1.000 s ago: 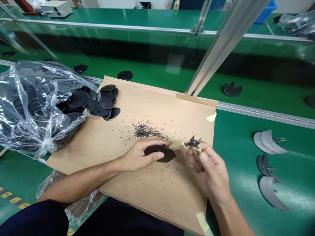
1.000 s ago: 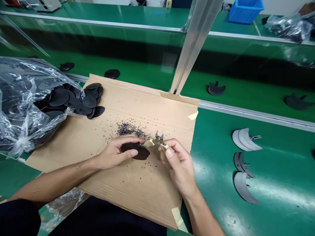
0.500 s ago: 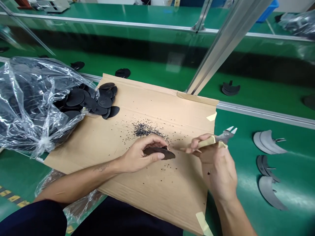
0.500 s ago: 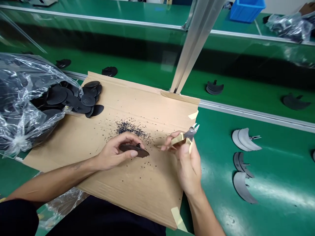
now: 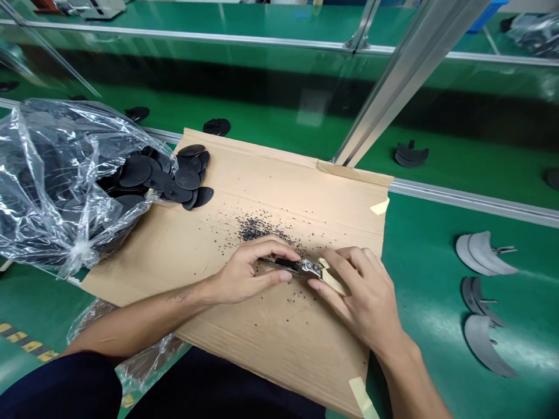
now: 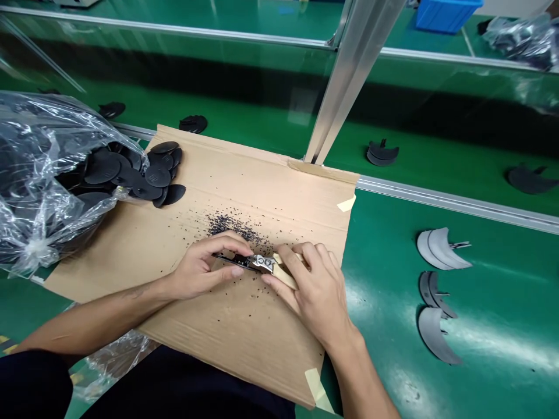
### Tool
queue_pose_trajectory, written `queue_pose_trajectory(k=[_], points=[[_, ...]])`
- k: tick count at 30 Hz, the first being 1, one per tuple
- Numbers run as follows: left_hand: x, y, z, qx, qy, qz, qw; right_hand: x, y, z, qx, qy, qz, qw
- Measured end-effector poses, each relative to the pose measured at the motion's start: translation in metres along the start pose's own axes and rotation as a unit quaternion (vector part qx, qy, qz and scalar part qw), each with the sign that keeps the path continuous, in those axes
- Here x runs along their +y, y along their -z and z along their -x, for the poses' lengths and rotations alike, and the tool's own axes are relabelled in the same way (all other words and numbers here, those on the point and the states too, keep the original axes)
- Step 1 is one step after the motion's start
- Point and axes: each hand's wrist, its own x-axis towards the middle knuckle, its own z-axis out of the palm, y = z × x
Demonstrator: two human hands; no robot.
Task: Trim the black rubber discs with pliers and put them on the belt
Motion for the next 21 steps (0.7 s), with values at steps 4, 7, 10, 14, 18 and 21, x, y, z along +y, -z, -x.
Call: queue_pose_trajectory(k=[4, 7, 10, 14, 18, 21], points=[[0.0001, -0.0008, 0.0006, -0.004, 0.013, 0.004, 1.000, -0.0007, -0.0001, -0.0002, 0.020, 0.019, 0.037, 0.999], [0.0006, -0.0015, 0.0005, -0.005, 0.016, 0.012, 1.000, -0.0023, -0.0010, 0.0005, 0.035, 0.028, 0.050, 0.998], [0.0006, -0.0019, 0.0001, -0.004, 0.017, 0.021, 1.000, -0.0043, -0.0017, 0.0018, 0.042, 0.030, 0.061, 0.997], [0.0013, -0.0009, -0.0004, -0.005, 0.021, 0.019, 1.000, -0.0041, -0.0020, 0.0025, 0.051, 0.024, 0.092, 0.994], [0.0013, 0.0015, -0.0011, -0.002, -0.009, -0.028, 1.000, 0.0002, -0.0022, -0.0001, 0.058, -0.007, 0.135, 0.989], [-0.0014, 0.0010, -0.0011, -0.031, -0.063, -0.081, 0.994, 0.0009, -0.0028, -0.0021, 0.054, -0.014, 0.157, 0.986]])
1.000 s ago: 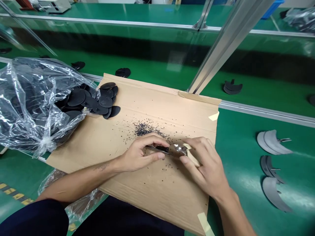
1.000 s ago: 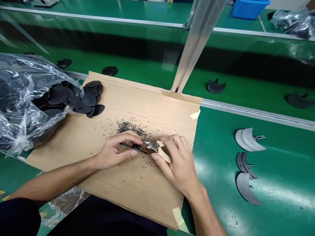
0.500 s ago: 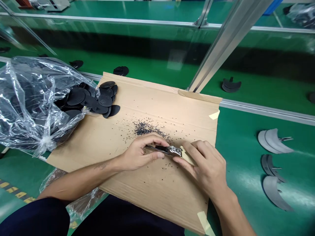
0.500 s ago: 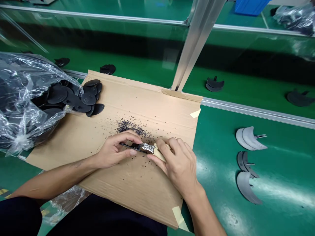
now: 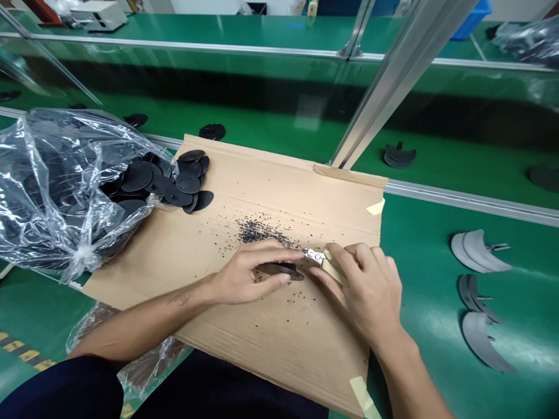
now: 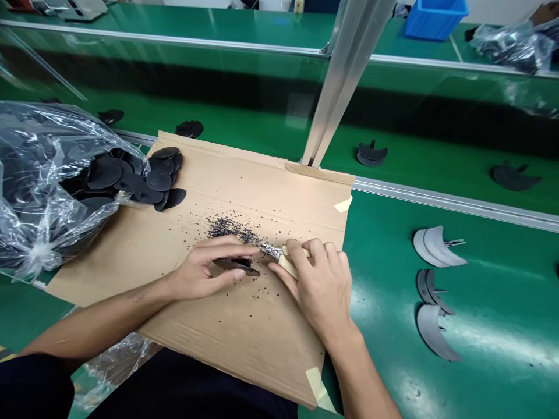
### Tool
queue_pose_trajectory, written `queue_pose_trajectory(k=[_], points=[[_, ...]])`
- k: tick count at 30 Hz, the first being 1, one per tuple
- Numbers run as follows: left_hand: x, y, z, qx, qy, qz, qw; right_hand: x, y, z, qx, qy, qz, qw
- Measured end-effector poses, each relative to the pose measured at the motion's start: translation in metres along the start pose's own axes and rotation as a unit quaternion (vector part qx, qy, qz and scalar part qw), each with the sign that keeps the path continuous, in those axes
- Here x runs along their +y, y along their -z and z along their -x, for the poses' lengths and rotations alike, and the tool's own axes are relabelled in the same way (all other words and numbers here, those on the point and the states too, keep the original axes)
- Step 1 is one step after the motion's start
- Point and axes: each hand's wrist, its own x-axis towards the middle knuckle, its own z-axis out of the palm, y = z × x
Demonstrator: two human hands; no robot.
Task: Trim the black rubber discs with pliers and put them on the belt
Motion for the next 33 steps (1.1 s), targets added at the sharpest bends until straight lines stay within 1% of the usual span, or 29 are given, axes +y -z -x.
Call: queue_pose_trajectory(k=[2, 4, 5, 7, 8, 10, 13, 17, 20, 22, 25, 28, 31, 33], points=[[-0.002, -0.002, 0.001, -0.006, -0.018, -0.034, 0.999, -0.002, 0.000, 0.000, -0.005, 0.003, 0.010, 1.000], [-0.003, -0.003, 0.001, 0.010, -0.014, -0.058, 0.998, -0.003, 0.000, 0.000, -0.008, -0.001, 0.027, 1.000], [-0.003, -0.003, 0.001, 0.023, -0.001, -0.062, 0.998, -0.004, -0.001, 0.001, -0.009, -0.004, 0.036, 0.999], [-0.002, -0.002, 0.001, 0.061, 0.047, -0.046, 0.996, -0.004, -0.001, 0.002, -0.012, -0.014, 0.044, 0.999], [-0.002, -0.001, 0.001, 0.083, 0.080, -0.019, 0.993, -0.004, -0.002, 0.002, -0.015, -0.020, 0.039, 0.999], [-0.003, 0.001, -0.001, 0.122, 0.151, 0.076, 0.978, -0.003, -0.003, 0.003, -0.022, -0.036, 0.008, 0.999], [-0.005, 0.004, -0.005, 0.147, 0.239, 0.245, 0.928, -0.002, -0.005, 0.003, -0.036, -0.059, -0.078, 0.995], [-0.008, 0.005, -0.010, 0.132, 0.295, 0.401, 0.857, -0.008, -0.007, 0.004, -0.032, -0.070, -0.164, 0.983], [-0.011, 0.003, -0.009, 0.100, 0.322, 0.484, 0.808, -0.014, -0.006, 0.005, -0.022, -0.049, -0.216, 0.975], [-0.012, 0.001, -0.008, 0.073, 0.332, 0.520, 0.783, -0.018, -0.007, 0.006, -0.018, -0.029, -0.231, 0.972], [-0.012, -0.001, -0.007, 0.038, 0.333, 0.551, 0.765, -0.019, -0.008, 0.007, -0.007, -0.012, -0.208, 0.978], [-0.009, -0.002, -0.008, 0.024, 0.325, 0.569, 0.755, -0.018, -0.009, 0.007, 0.007, -0.010, -0.169, 0.986], [-0.005, -0.002, -0.010, 0.016, 0.327, 0.576, 0.749, -0.018, -0.009, 0.006, 0.010, -0.007, -0.150, 0.989], [-0.005, -0.003, -0.010, 0.013, 0.333, 0.569, 0.751, -0.020, -0.008, 0.005, 0.004, 0.000, -0.145, 0.989]])
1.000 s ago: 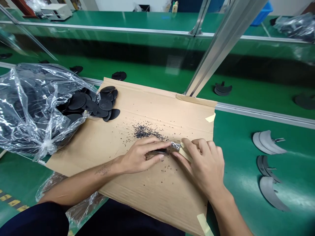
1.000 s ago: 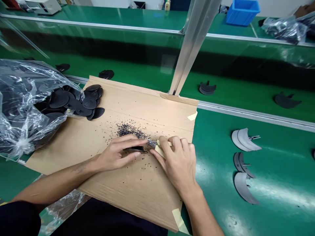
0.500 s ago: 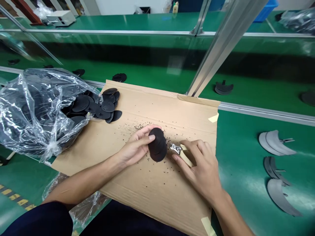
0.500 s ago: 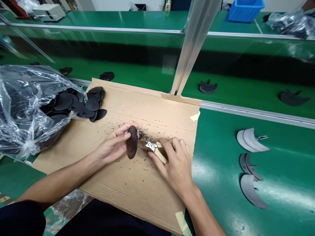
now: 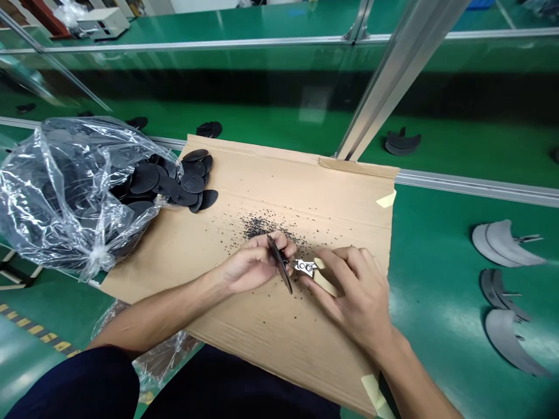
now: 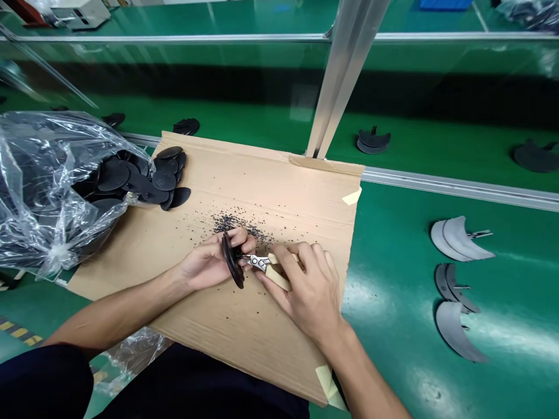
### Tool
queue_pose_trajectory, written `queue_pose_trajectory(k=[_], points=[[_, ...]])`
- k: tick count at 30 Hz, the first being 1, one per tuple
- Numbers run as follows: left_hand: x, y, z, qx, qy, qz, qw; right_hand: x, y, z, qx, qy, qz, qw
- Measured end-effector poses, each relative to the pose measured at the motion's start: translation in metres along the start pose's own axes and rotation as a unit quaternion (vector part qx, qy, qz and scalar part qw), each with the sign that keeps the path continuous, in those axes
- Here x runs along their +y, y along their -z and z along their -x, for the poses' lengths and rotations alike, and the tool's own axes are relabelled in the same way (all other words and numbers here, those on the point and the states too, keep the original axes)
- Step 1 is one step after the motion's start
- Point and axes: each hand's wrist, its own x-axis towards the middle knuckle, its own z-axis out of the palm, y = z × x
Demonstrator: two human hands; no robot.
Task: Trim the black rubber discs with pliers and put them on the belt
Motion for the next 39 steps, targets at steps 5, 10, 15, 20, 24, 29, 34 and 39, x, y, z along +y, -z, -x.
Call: queue_pose_trajectory(k=[5, 10, 15, 20, 24, 29, 34, 39], points=[[-0.002, 0.000, 0.000, -0.009, 0.001, -0.003, 1.000, -0.002, 0.001, 0.001, -0.009, 0.007, 0.028, 1.000], [-0.003, -0.002, 0.000, -0.011, 0.010, 0.025, 1.000, -0.002, 0.004, 0.000, 0.003, 0.016, 0.067, 0.998], [-0.005, -0.003, 0.002, -0.014, 0.011, 0.047, 0.999, -0.006, 0.006, -0.002, 0.035, 0.032, 0.085, 0.995], [-0.004, -0.002, 0.002, -0.026, 0.009, 0.057, 0.998, -0.005, 0.006, 0.000, 0.040, 0.022, 0.067, 0.997], [-0.004, 0.002, 0.002, -0.027, -0.014, 0.037, 0.999, 0.001, 0.004, -0.001, 0.050, -0.015, 0.120, 0.991], [-0.008, 0.000, 0.003, 0.018, -0.042, -0.024, 0.999, 0.004, 0.000, -0.001, 0.013, -0.046, 0.193, 0.980], [-0.007, -0.002, 0.002, 0.106, -0.093, -0.062, 0.988, 0.011, 0.003, -0.001, -0.014, -0.084, 0.218, 0.972], [0.006, 0.003, -0.002, 0.182, -0.151, -0.153, 0.959, 0.035, 0.011, 0.000, -0.023, -0.151, 0.263, 0.953]])
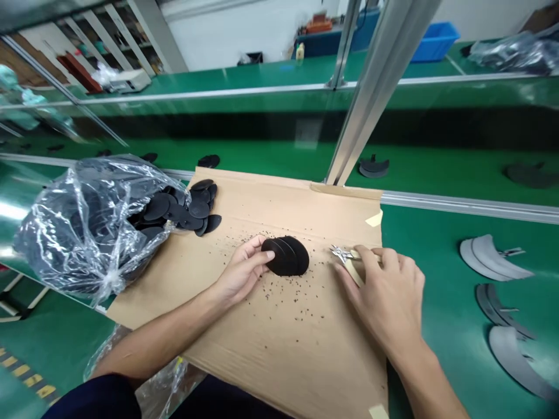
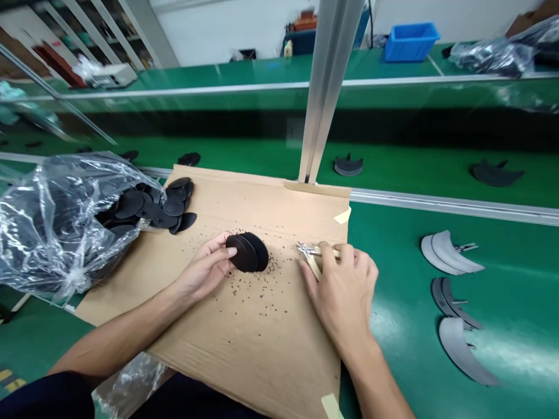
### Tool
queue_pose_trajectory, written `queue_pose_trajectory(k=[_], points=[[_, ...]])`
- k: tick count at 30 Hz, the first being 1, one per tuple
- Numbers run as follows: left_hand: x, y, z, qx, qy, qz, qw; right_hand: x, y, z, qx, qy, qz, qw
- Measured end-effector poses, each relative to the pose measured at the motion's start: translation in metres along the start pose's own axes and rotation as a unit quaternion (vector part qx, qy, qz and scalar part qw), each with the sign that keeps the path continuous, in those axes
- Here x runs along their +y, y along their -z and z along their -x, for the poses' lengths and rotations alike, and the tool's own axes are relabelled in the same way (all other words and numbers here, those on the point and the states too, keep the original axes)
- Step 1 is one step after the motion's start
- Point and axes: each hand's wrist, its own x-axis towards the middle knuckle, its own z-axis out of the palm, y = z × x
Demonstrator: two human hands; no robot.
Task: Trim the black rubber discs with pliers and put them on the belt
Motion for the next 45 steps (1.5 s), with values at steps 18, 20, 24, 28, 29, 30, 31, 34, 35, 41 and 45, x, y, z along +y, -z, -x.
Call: queue_pose_trajectory(k=[18, 20, 24, 28, 29, 30, 31, 34, 35, 41, 45], points=[[0.085, 0.025, -0.203, 0.038, -0.252, -0.624, 0.739, 0.005, -0.016, 0.012, 0.003, 0.008, 0.029, 1.000], [0.080, 0.028, -0.210, 0.022, -0.235, -0.652, 0.721, 0.005, -0.014, 0.012, 0.001, 0.009, 0.023, 1.000], [0.076, 0.019, -0.226, 0.001, -0.202, -0.686, 0.699, 0.002, -0.009, 0.013, -0.004, -0.001, 0.008, 1.000], [0.088, 0.005, -0.245, 0.017, -0.184, -0.692, 0.698, 0.000, -0.006, 0.015, -0.010, -0.013, -0.005, 1.000], [0.093, 0.000, -0.250, 0.020, -0.181, -0.689, 0.702, -0.001, -0.007, 0.015, -0.014, -0.017, -0.007, 1.000], [0.097, -0.005, -0.256, 0.020, -0.179, -0.684, 0.707, -0.001, -0.007, 0.016, -0.017, -0.022, -0.009, 1.000], [0.100, -0.012, -0.262, 0.015, -0.176, -0.678, 0.713, -0.001, -0.008, 0.016, -0.019, -0.025, -0.011, 0.999], [0.099, -0.040, -0.282, -0.027, -0.169, -0.648, 0.742, -0.001, -0.008, 0.016, -0.019, -0.033, -0.017, 0.999], [0.094, -0.052, -0.289, -0.049, -0.167, -0.633, 0.754, -0.001, -0.008, 0.016, -0.018, -0.036, -0.018, 0.999], [0.038, -0.123, -0.323, -0.184, -0.144, -0.513, 0.826, 0.000, -0.008, 0.019, -0.006, -0.036, -0.025, 0.999], [0.011, -0.145, -0.332, -0.203, -0.126, -0.446, 0.863, 0.001, -0.009, 0.020, -0.018, -0.034, -0.034, 0.999]])
